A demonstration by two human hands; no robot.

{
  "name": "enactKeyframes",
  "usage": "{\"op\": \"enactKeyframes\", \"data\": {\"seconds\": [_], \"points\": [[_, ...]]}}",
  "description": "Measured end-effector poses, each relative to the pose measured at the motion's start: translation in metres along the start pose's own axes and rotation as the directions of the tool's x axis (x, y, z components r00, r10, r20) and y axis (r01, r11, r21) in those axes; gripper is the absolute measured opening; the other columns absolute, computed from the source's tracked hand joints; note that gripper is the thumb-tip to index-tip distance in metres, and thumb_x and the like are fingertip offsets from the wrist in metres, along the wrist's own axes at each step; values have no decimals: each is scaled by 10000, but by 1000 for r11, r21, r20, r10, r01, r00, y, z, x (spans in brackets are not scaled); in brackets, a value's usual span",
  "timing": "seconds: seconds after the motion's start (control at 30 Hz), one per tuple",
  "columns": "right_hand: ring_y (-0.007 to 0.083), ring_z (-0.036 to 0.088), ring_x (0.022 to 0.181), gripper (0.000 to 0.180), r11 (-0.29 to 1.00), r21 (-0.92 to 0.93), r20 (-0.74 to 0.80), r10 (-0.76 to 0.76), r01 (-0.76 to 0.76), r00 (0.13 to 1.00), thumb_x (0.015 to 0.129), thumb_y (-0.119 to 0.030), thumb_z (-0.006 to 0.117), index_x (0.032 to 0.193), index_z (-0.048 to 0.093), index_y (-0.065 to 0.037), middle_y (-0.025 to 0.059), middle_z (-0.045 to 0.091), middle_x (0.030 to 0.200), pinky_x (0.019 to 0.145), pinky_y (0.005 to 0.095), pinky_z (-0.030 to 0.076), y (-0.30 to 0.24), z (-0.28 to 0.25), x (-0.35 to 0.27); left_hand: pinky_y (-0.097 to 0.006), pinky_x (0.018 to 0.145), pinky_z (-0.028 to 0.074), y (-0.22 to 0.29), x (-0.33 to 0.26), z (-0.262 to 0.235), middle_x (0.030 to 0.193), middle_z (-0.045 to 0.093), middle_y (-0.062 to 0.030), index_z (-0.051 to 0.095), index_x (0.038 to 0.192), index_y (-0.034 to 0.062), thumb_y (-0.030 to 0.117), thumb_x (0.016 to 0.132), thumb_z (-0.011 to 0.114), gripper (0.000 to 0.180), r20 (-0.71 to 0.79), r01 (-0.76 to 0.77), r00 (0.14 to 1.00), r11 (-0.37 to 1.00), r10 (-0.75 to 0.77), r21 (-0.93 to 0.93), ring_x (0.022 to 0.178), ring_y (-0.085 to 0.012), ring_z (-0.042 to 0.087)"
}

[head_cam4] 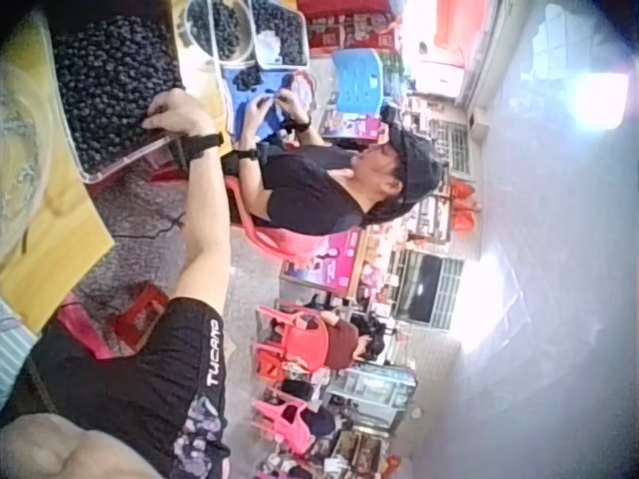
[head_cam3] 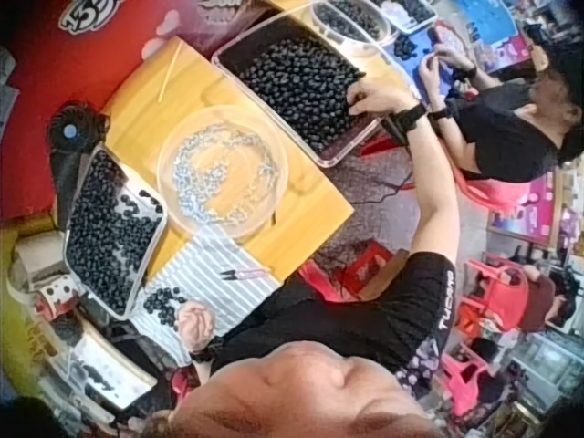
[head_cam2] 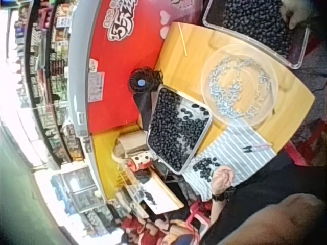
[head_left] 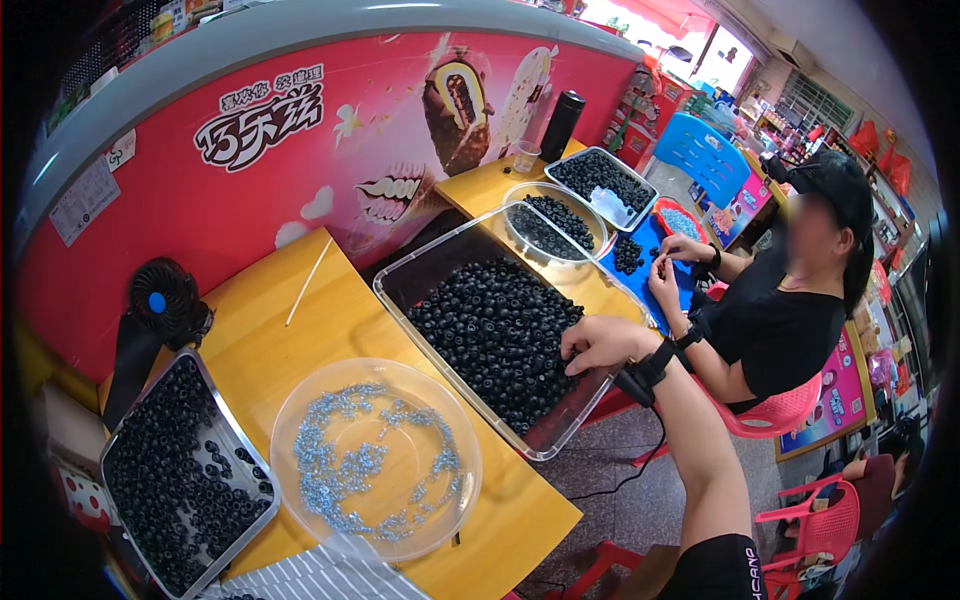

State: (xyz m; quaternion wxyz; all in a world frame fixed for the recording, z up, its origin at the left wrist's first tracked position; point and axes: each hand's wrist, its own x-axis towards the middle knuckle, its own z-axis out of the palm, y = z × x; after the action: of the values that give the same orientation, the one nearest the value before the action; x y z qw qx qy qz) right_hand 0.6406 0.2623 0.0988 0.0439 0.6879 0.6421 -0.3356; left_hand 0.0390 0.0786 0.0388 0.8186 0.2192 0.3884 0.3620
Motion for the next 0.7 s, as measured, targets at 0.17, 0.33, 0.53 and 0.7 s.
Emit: {"op": "enactKeyframes", "data": {"seconds": [0.17, 0.33, 0.53, 0.7], "points": [[179, 616, 662, 128, 927, 317, -412, -55, 199, 910, 752, -98, 695, 846, 656, -20, 78, 649, 703, 614, 330, 475, 20, 11, 3, -264, 427, 388, 1, 0, 3, 537, 512, -92, 548, 1022, -64, 270, 895, 619, 365, -8, -2, 1000, 1000, 2, 3, 424, -164, 459], [258, 626, 628, 114, 986, 144, -735, 46, 89, 677, 753, -125, 677, 784, 659, -17, 139, 636, 664, 592, 361, 472, 29, 24, 6, -265, 423, 384, 5, 0, 8, 503, 453, -40, 543, 1022, -78, 268, 891, 624, 378, -12, 2, 1000, 1000, -2, -6, 436, -175, 456], [307, 615, 620, 137, 1000, 26, -796, 19, 3, 605, 750, -174, 683, 760, 678, -37, 156, 625, 643, 583, 370, 469, 17, 23, 1, -298, 495, 432, 8, 6, 26, 666, 545, -116, 571, 1030, -57, 146, 847, 632, 279, 5, -13, 1000, 997, 13, -73, 561, -208, 524], [157, 603, 593, 191, 961, 164, -459, -124, 222, 880, 807, -209, 677, 792, 684, -18, 77, 636, 648, 545, 291, 456, 13, 12, -6, -332, 596, 501, 9, 7, 19, 848, 594, -199, 602, 969, -53, 18, 786, 605, 197, -15, 69, 997, 997, -70, -13, 643, -253, 588]]}}
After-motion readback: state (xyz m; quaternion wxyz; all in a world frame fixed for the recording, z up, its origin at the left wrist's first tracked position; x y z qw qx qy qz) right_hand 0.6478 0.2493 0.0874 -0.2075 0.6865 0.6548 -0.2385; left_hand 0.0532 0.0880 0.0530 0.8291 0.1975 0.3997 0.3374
